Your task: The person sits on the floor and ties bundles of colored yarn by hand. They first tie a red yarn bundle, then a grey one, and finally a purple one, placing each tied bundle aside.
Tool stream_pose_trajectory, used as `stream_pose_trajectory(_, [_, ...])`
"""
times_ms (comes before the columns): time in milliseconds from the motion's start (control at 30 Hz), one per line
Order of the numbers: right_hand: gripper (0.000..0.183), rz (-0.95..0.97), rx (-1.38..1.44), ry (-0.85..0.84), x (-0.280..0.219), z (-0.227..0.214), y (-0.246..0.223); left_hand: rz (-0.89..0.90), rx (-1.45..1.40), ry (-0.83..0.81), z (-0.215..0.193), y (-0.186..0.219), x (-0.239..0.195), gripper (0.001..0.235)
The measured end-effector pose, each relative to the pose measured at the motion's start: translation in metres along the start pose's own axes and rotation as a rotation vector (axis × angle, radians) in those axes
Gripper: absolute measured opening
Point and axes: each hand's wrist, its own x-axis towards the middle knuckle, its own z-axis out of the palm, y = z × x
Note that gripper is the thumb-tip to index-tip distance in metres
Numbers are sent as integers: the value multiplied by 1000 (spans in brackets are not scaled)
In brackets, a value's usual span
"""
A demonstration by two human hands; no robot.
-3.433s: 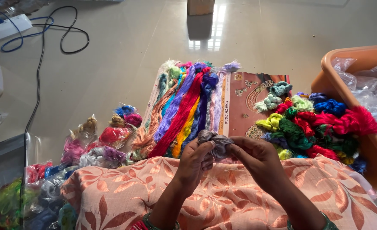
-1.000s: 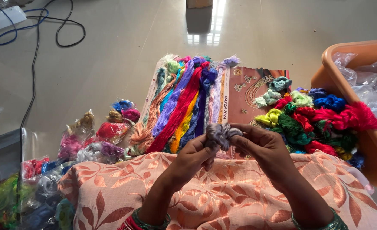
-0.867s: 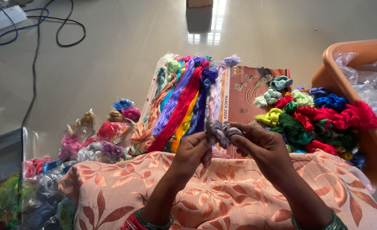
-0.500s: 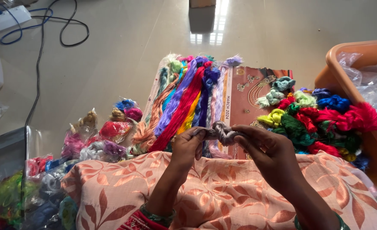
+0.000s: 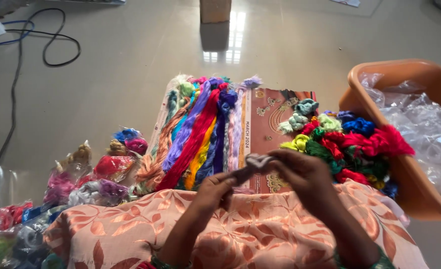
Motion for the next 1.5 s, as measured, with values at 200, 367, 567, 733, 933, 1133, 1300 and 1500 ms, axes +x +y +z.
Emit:
stream_pose_trajectory(200, [30,55,-224,252,12,-89,-16,-82,83,47,-4,-3,1,22])
stream_pose_trajectory(367, [24,17,-465,547,39,-172,54,-36,38,170,-6,-8,9,20])
stream_pose_trajectory(567, [40,354,-991,335,71,-211,192,-20,68,138,-5,-24,26,17])
stream_pose_trajectory(733, [34,237,-1323,311,71,-170,174,0,91,128,-7,-37,32,18])
stream_pose_trajectory(933, [34,160,-1512,227,68,-125,126,-43,86,79,2,-19,10,19])
stream_pose_trajectory(1133, [29,-132,-1126,71,113,-49,111,-26,55,92,5,-18,8,18])
stream_pose_trajectory(1300, [34,-205,-850,-183,164,43,94,25,-24,89,3,-41,21,16])
stream_pose_trajectory(1500, [31,-123,-636,-269,232,114,110,120,49,145,16,-53,20,13])
